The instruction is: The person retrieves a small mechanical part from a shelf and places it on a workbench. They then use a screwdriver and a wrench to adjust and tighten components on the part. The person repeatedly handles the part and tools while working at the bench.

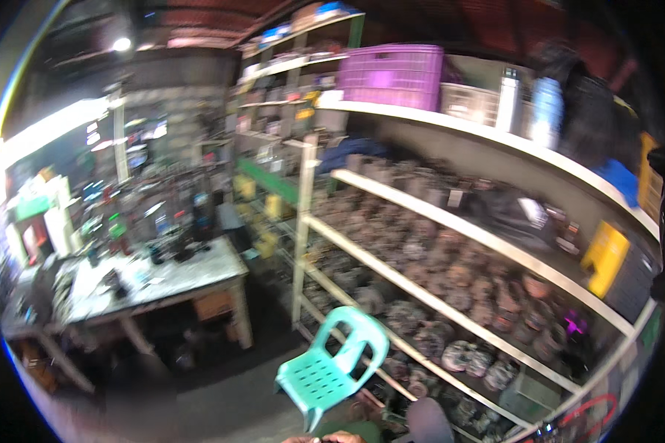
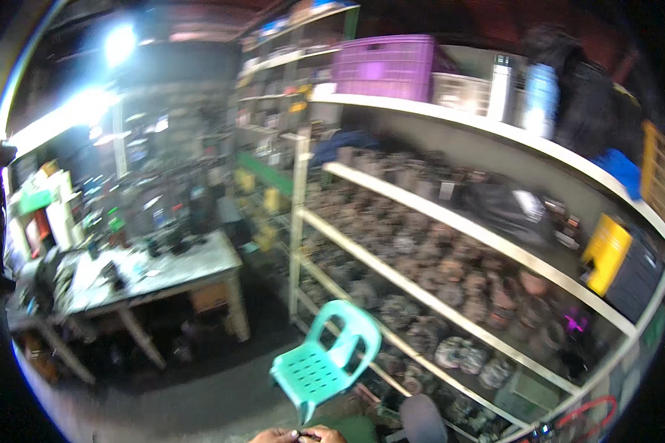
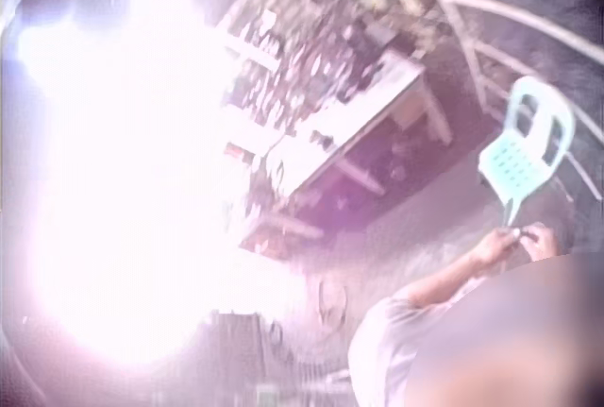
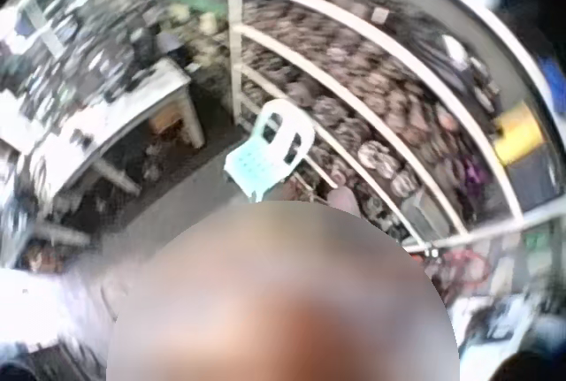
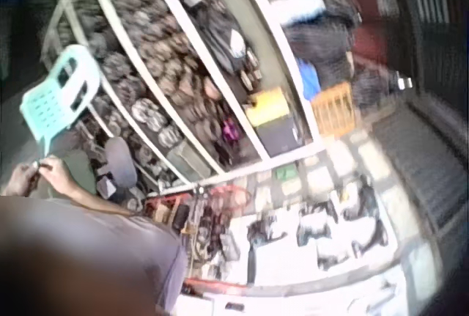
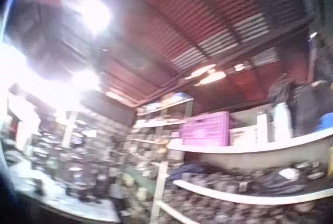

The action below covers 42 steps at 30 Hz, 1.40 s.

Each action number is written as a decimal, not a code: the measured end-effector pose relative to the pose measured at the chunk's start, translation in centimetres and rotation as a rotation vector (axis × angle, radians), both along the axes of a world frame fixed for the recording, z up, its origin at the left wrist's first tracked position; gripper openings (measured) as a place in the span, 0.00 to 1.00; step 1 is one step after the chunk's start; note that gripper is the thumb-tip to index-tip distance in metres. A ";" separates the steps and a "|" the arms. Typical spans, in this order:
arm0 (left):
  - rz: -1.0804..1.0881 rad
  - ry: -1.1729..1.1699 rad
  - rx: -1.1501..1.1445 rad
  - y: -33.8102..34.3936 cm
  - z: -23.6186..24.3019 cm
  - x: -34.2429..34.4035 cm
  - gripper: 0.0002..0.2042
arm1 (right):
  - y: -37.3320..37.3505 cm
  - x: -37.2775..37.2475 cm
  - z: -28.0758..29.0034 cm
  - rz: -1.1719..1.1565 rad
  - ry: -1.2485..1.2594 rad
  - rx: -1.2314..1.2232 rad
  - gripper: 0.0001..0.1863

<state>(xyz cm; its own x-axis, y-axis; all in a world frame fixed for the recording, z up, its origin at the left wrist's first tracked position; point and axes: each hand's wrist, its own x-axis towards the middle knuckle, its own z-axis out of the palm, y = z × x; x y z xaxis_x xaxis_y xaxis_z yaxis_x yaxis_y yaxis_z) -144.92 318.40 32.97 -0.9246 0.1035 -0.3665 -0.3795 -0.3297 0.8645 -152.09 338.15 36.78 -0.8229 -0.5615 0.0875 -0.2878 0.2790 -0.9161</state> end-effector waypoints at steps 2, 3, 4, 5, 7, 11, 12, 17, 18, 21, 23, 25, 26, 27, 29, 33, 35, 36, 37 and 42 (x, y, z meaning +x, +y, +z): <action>0.079 0.030 -0.208 -5.7 0.3 3.1 0.21 | -5.8 0.9 -0.3 0.115 -0.021 -0.002 0.11; 0.074 -0.004 -0.184 -8.3 0.5 4.8 0.21 | -8.6 1.2 -0.5 0.231 0.004 -0.011 0.11; 0.072 -0.035 -0.155 -10.4 0.6 6.9 0.22 | -11.4 1.2 -0.8 0.347 0.029 -0.023 0.12; 0.158 -0.018 -0.199 -12.0 0.6 8.8 0.25 | -14.2 1.2 -1.2 0.438 -0.004 -0.019 0.12; 0.340 -0.074 -0.035 -14.2 0.1 12.2 0.20 | -19.5 1.8 -2.3 0.600 -0.139 0.116 0.10; 0.742 -0.111 0.397 -16.1 -1.4 17.9 0.19 | -28.2 4.0 -3.7 0.925 -0.276 0.207 0.11; 0.812 -0.094 0.417 -16.5 -1.7 18.9 0.18 | -29.9 4.8 -4.0 0.973 -0.287 0.227 0.12; 1.093 -0.089 0.559 -21.8 -2.9 22.1 0.18 | -40.2 6.7 -5.4 1.109 -0.487 0.190 0.12; 1.150 -0.067 0.602 -23.5 -3.4 22.3 0.19 | -42.4 6.5 -5.7 1.110 -0.575 0.192 0.11; 1.297 -0.033 0.667 -30.4 -5.5 22.0 0.13 | -50.4 4.5 -6.2 1.096 -0.633 0.135 0.09; 1.387 0.004 0.696 -34.1 -6.7 21.5 0.10 | -54.8 2.4 -5.9 1.083 -0.633 0.157 0.09; 1.459 0.048 0.765 -39.0 -7.0 20.4 0.11 | -59.7 0.0 -4.8 1.010 -0.579 0.140 0.08; 1.519 -0.006 0.781 -41.1 -6.8 20.1 0.12 | -61.9 -1.5 -4.2 0.977 -0.522 0.148 0.08; 1.514 0.048 0.768 -43.2 -6.5 19.9 0.13 | -63.9 -2.8 -3.6 0.930 -0.567 0.110 0.07; 1.538 0.083 0.736 -47.2 -5.9 19.3 0.14 | -68.3 -5.4 -2.6 0.867 -0.605 0.023 0.06; 1.624 0.160 0.668 -53.6 -4.6 19.7 0.11 | -77.0 -9.2 -0.9 0.748 -0.561 -0.036 0.05; 1.679 0.132 0.672 -56.5 -5.0 20.3 0.10 | -81.7 -10.3 0.1 0.774 -0.470 -0.064 0.04; 1.698 0.137 0.692 -57.9 -5.6 20.7 0.09 | -84.1 -10.8 0.5 0.779 -0.408 -0.067 0.05; 1.705 0.112 0.696 -59.2 -6.4 21.2 0.08 | -86.4 -11.2 0.9 0.755 -0.305 -0.036 0.05; 1.619 0.046 0.731 -70.7 -11.0 23.8 0.07 | -99.0 -12.3 2.4 0.684 0.187 -0.140 0.08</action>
